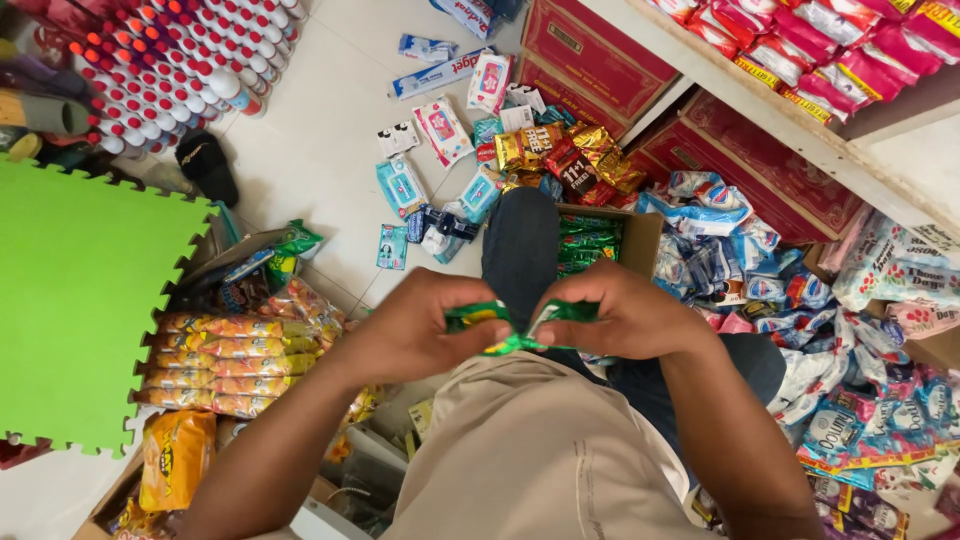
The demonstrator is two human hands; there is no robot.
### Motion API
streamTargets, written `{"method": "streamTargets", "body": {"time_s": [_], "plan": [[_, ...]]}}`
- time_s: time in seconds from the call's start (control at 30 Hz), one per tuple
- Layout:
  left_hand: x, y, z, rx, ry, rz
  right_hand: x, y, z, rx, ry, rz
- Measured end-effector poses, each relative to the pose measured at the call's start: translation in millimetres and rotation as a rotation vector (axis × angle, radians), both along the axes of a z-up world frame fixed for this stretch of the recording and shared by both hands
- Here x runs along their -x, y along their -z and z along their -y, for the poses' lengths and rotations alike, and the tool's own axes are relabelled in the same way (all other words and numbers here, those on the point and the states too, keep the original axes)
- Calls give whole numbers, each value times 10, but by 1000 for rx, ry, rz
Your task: Arranging and stocking packets of detergent from a box onto retail shelves.
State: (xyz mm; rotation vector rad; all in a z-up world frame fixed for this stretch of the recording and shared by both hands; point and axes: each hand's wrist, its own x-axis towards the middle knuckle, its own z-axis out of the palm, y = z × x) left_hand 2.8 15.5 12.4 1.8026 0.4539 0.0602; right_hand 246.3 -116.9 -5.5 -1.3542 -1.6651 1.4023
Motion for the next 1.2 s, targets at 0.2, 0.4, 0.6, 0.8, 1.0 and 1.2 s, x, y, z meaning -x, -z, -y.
{"method": "streamTargets", "body": {"time_s": [0.2,0.4,0.6,0.8,1.0,1.2], "plan": [[245,231,-135,135,-161,41,-169,12,85,203,251,-157],[-289,322,410,81,-241,108,79,-160,-113,-14,305,-125],[-192,1291,604,-62,-491,337,255,-206,-333,-326,248,-152],[426,2361,-87,391,-1163,-26,-250,1140,-217,-144,467,-135],[443,3113,-99,758,-982,-383,-243,2065,165,86,579,192],[269,2659,-45,885,-967,-221,-41,2068,322,-354,632,423]]}}
